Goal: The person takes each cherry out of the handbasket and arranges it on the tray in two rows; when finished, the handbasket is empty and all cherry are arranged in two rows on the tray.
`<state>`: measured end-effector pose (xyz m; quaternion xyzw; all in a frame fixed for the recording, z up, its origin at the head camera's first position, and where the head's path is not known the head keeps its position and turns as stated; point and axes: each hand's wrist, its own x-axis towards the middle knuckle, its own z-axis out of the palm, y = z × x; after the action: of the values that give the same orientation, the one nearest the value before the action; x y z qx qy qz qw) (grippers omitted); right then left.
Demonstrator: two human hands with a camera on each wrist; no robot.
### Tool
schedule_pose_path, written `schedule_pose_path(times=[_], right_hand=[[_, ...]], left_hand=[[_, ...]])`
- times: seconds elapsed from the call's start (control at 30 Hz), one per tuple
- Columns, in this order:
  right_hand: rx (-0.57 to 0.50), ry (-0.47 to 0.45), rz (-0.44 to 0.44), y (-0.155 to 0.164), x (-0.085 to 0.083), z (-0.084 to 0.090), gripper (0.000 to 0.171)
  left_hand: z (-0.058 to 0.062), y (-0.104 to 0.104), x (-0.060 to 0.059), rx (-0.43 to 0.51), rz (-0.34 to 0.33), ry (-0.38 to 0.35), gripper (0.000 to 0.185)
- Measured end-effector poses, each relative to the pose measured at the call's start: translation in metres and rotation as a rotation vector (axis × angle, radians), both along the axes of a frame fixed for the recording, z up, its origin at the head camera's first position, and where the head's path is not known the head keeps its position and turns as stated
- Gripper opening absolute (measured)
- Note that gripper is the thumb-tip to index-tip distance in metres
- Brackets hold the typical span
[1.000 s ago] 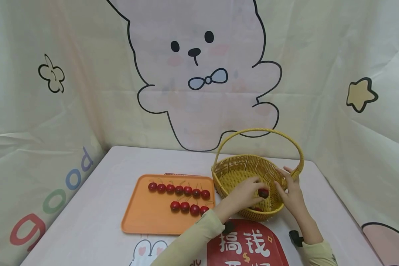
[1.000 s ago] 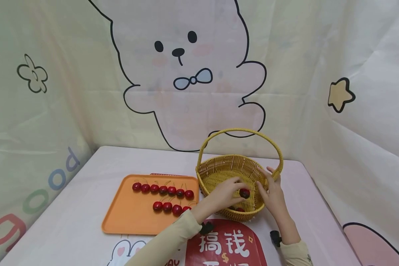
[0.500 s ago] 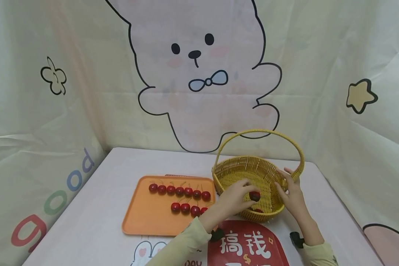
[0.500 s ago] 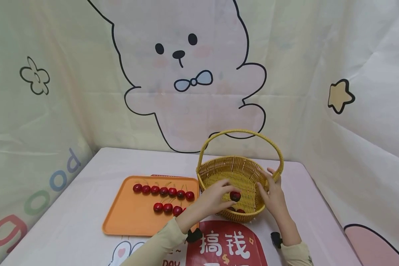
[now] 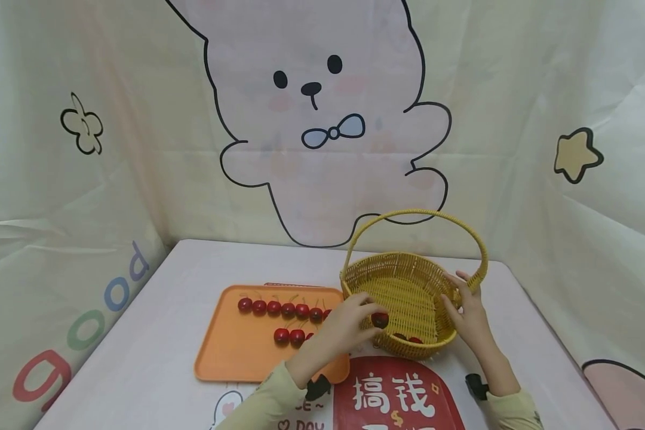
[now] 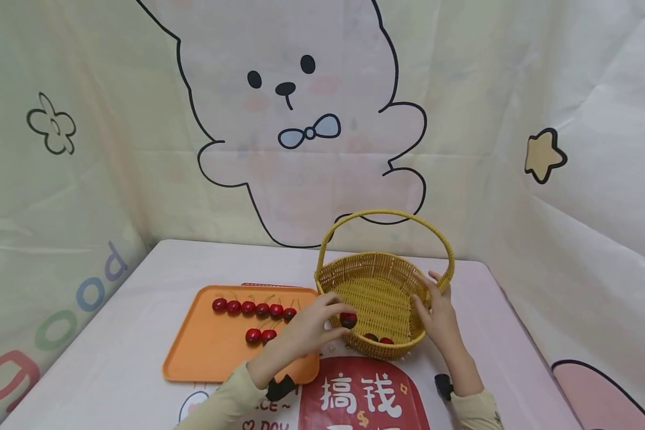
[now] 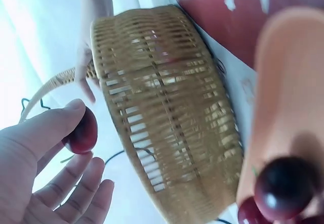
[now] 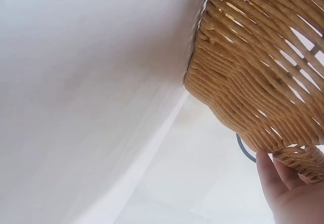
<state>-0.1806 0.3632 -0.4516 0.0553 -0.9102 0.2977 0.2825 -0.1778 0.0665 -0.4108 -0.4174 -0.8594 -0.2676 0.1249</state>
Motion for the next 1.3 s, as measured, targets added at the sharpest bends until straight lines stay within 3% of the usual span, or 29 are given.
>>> schedule_pose_path(times=[0.3,0.77,1.3], right_hand=[[0.0,-0.007,-0.004,-0.001,0.0,0.0,0.05],[-0.003,-0.02,-0.012,-0.001,0.0,-0.001,0.049],[0.003,-0.019,-0.015,-0.001,0.001,0.0,0.05]], left_hand=[[0.001,-0.036,0.002,-0.027,0.045,-0.102,0.034],[-0.008,-0.092,-0.004,-0.036,0.137,-0.124,0.032],[-0.012,-0.139,-0.006,-0.062,0.259,-0.164,0.032]])
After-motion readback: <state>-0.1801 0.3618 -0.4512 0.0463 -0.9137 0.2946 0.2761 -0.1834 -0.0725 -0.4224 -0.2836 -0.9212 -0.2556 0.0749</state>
